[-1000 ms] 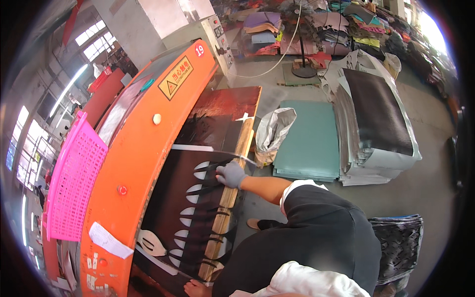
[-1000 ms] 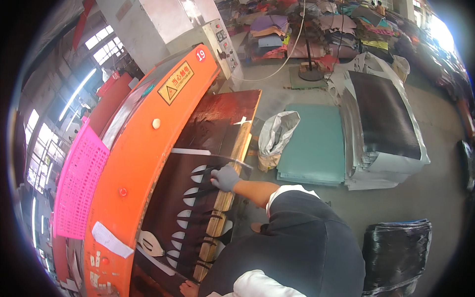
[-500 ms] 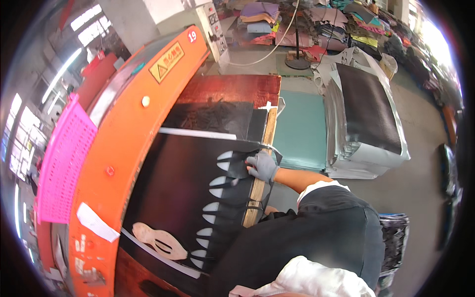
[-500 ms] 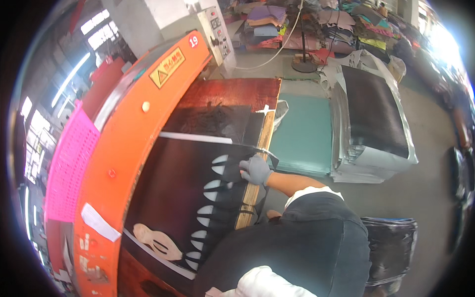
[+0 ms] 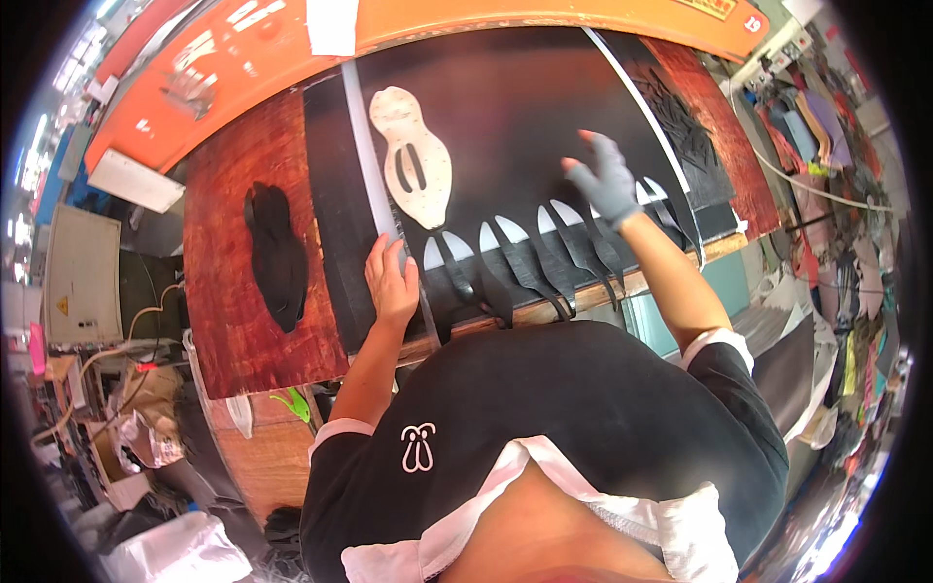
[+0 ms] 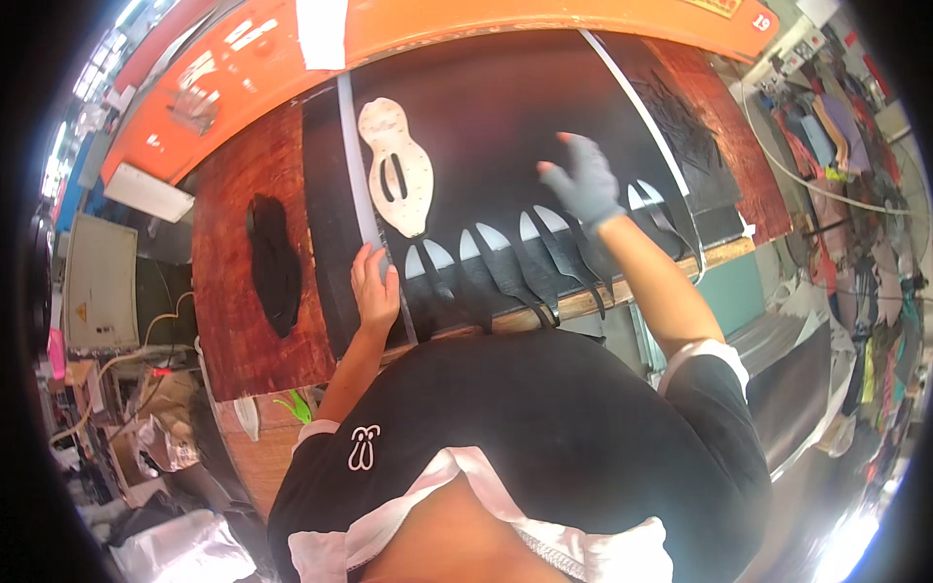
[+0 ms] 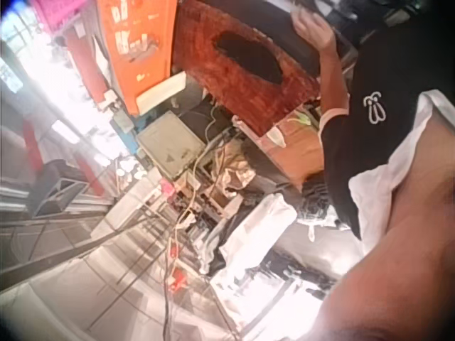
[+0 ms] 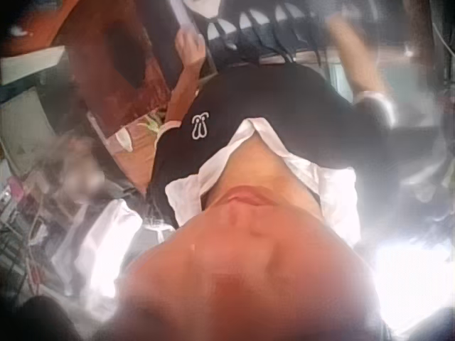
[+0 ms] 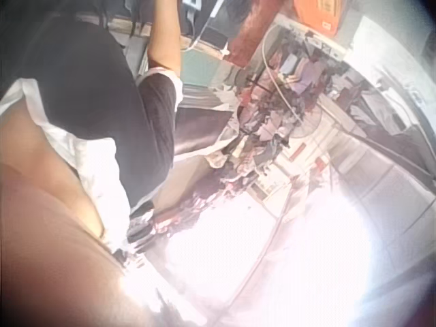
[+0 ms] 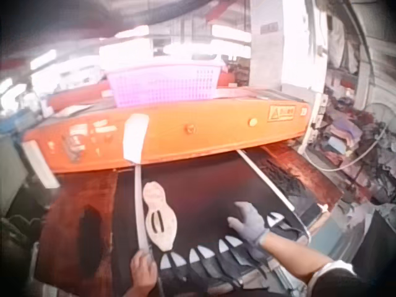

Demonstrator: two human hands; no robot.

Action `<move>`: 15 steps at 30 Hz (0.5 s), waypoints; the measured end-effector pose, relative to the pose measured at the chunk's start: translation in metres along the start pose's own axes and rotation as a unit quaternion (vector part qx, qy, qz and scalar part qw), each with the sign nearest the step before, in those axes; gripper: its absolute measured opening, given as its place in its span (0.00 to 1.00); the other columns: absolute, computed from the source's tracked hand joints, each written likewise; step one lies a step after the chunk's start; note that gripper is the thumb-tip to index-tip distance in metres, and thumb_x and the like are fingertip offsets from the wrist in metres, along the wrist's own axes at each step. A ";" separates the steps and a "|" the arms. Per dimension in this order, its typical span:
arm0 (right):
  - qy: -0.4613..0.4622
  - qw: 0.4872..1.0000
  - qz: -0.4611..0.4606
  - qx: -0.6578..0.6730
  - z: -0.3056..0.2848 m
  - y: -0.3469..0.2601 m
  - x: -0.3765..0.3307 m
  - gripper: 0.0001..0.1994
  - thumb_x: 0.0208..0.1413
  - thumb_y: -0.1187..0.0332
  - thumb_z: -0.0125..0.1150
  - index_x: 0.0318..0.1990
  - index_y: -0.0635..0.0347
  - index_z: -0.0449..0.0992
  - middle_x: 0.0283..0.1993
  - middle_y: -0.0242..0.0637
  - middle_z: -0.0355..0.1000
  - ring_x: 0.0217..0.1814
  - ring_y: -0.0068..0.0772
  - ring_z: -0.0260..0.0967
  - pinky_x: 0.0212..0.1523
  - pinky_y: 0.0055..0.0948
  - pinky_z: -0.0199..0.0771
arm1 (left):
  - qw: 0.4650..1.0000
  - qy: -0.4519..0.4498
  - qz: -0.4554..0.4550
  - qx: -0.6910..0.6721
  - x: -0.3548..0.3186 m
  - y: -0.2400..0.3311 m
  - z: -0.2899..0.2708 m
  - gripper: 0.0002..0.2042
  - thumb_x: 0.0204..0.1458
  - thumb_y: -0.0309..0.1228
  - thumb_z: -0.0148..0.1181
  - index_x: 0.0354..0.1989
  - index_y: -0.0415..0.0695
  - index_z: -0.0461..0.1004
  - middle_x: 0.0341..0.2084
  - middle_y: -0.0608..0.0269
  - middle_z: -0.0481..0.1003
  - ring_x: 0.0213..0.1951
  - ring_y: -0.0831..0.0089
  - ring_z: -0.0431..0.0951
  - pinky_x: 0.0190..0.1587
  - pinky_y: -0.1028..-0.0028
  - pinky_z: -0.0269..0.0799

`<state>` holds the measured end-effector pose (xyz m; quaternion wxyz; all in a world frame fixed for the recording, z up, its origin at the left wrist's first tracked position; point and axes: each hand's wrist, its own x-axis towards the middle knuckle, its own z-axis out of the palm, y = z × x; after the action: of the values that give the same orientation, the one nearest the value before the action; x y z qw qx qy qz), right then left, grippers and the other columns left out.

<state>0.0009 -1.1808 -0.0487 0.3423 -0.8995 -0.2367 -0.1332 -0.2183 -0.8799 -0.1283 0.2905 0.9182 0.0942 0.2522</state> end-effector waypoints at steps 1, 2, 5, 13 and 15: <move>-0.046 0.997 -0.054 0.010 0.013 -0.022 0.015 0.30 0.50 0.57 0.64 0.58 0.61 0.64 0.57 0.48 0.64 0.61 0.47 0.61 0.59 0.38 0.62 | 1.000 0.012 0.007 -0.004 -0.001 -0.002 0.001 0.18 0.51 0.29 0.55 0.51 0.39 0.68 0.56 0.46 0.62 0.57 0.50 0.62 0.60 0.58 0.55; -0.082 0.992 -0.094 -0.001 0.028 -0.045 0.027 0.31 0.50 0.52 0.62 0.58 0.60 0.63 0.59 0.49 0.62 0.61 0.49 0.60 0.61 0.39 0.61 | 1.000 0.019 -0.005 -0.020 -0.003 -0.003 0.002 0.18 0.51 0.29 0.55 0.52 0.40 0.68 0.57 0.47 0.62 0.58 0.50 0.62 0.60 0.58 0.55; -0.204 0.978 -0.039 -0.033 0.082 -0.115 0.059 0.38 0.46 0.43 0.59 0.59 0.61 0.61 0.61 0.50 0.60 0.63 0.52 0.58 0.61 0.42 0.60 | 1.000 0.004 0.014 -0.007 -0.006 -0.007 0.001 0.19 0.51 0.29 0.55 0.53 0.42 0.68 0.58 0.49 0.62 0.58 0.50 0.61 0.61 0.58 0.55; -0.303 0.915 0.193 -0.186 0.159 -0.216 0.088 0.47 0.40 0.39 0.62 0.64 0.59 0.55 0.64 0.45 0.54 0.66 0.55 0.55 0.60 0.53 0.61 | 0.999 -0.032 0.024 -0.008 -0.007 -0.013 0.001 0.18 0.53 0.30 0.52 0.53 0.45 0.71 0.59 0.59 0.66 0.61 0.51 0.59 0.62 0.57 0.53; -0.313 0.905 0.209 -0.196 0.164 -0.220 0.090 0.48 0.41 0.41 0.62 0.66 0.61 0.51 0.65 0.45 0.53 0.67 0.56 0.51 0.60 0.58 0.60 | 0.999 -0.034 0.022 -0.006 -0.007 -0.012 -0.001 0.18 0.51 0.30 0.54 0.52 0.45 0.72 0.58 0.60 0.66 0.61 0.51 0.59 0.61 0.57 0.53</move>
<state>-0.0227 -0.8957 -0.0108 0.0870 -0.9727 -0.1078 0.1861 -0.2250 -0.8721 -0.1376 0.2933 0.9263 0.0622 0.2282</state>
